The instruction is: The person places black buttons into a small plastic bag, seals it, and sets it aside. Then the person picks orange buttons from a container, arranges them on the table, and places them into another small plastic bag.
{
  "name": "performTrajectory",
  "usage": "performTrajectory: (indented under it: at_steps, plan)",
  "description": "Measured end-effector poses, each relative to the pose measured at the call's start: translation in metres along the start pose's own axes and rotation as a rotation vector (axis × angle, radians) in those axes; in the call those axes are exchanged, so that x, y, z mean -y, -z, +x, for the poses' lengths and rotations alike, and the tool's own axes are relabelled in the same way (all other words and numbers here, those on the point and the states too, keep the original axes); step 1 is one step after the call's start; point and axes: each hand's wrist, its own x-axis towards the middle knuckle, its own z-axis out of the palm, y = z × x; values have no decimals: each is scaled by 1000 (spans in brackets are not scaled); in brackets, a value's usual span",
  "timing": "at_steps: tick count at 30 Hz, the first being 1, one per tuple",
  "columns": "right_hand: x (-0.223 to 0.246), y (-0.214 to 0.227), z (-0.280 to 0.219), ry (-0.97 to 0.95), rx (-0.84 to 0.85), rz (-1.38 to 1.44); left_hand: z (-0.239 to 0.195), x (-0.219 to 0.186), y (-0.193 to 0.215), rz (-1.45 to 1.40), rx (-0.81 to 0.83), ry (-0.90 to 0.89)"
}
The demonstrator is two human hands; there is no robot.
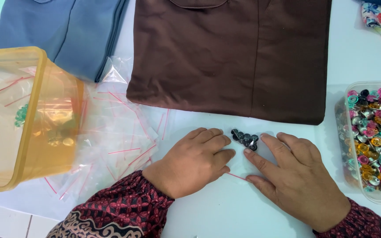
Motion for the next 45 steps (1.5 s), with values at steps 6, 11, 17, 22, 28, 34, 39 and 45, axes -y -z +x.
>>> performTrajectory:
  at_steps: [6, 11, 17, 22, 28, 34, 39, 45]
  plan:
    - [-4, 3, 1, -13, 2, 62, -3, 2, -3, 82, 46, 17]
    - [-3, 4, 1, -16, -42, 76, -1, 1, -1, 83, 23, 5]
    - [8, 6, 9, 212, -48, 151, 2, 0, -1, 99, -45, 0]
    - [3, -2, 3, 261, 22, 197, -2, 1, -2, 111, -44, 67]
    - [-7, -28, -11, 271, -112, 176, -3, -3, -9, 88, 92, 98]
    - [5, -38, -14, 225, -233, 167, 4, -13, -7, 38, 161, 93]
    - [10, -47, -12, 157, -317, 146, 7, -15, -24, 108, 119, 50]
    - [-16, -79, -30, 72, -299, 190, 12, -19, -50, 141, 4, -24]
